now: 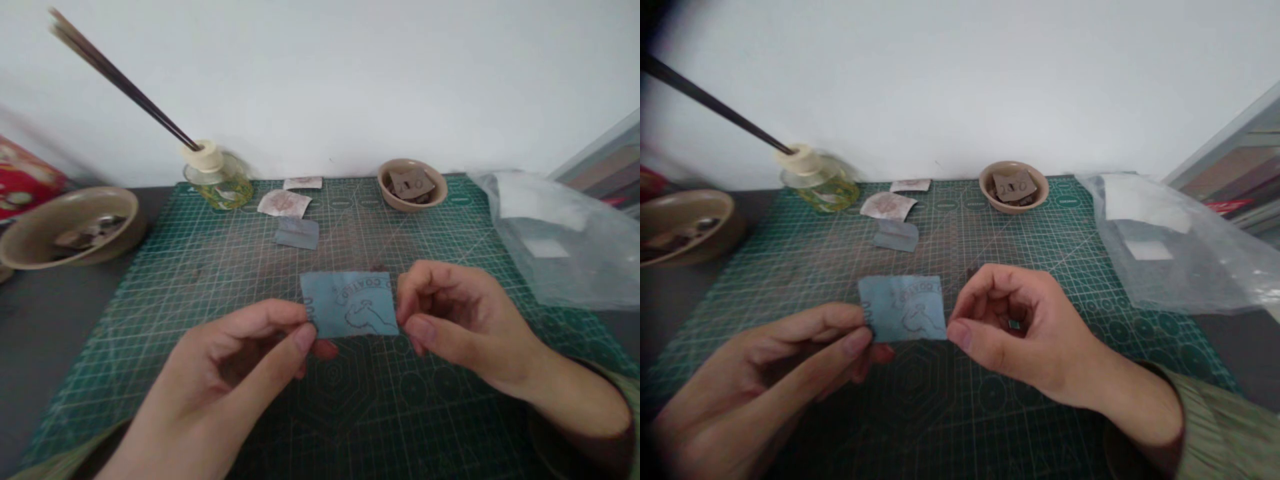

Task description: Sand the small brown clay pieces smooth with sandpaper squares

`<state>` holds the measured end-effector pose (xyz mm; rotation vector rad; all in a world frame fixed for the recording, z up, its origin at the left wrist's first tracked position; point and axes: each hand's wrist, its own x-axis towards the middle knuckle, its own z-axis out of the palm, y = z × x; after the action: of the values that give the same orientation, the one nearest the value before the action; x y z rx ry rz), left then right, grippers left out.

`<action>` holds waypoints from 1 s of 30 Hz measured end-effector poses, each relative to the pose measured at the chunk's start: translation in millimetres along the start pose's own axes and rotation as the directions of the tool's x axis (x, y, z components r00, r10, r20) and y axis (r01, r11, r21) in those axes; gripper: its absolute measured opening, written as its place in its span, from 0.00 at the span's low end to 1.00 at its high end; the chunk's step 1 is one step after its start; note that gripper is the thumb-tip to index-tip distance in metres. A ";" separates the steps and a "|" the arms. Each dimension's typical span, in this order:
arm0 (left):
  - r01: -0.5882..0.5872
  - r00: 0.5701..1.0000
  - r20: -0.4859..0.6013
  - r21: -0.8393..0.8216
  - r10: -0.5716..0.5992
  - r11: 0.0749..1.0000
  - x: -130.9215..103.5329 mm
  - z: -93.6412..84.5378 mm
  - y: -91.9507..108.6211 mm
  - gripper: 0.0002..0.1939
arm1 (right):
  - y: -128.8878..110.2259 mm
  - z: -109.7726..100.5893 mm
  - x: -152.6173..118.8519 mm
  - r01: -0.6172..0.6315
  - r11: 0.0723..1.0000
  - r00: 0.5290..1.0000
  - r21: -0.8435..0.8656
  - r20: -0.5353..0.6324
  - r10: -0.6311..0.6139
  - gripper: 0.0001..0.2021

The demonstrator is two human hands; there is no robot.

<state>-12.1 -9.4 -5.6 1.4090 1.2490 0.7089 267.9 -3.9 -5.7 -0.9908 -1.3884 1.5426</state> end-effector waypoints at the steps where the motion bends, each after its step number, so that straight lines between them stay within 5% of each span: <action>1: 0.000 1.000 -0.001 0.012 0.000 1.000 0.0 -0.3 -0.2 0.18 | 0.4 0.0 0.0 -0.008 1.000 1.000 0.002 -0.004 0.008 0.08; 16: -0.088 0.995 -0.034 0.078 0.091 0.993 -0.4 3.4 5.2 0.13 | -0.6 1.3 0.1 -0.086 0.994 0.996 -0.063 0.010 0.087 0.08; 30: -0.043 0.998 -0.042 0.047 0.045 0.998 -2.0 3.6 4.1 0.14 | 0.8 1.3 1.2 -0.088 0.995 0.996 -0.055 -0.001 0.088 0.08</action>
<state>-8.1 -11.9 -2.2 1.4697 1.2780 0.7483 266.2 -3.3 -6.4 -1.0970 -1.4113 1.5768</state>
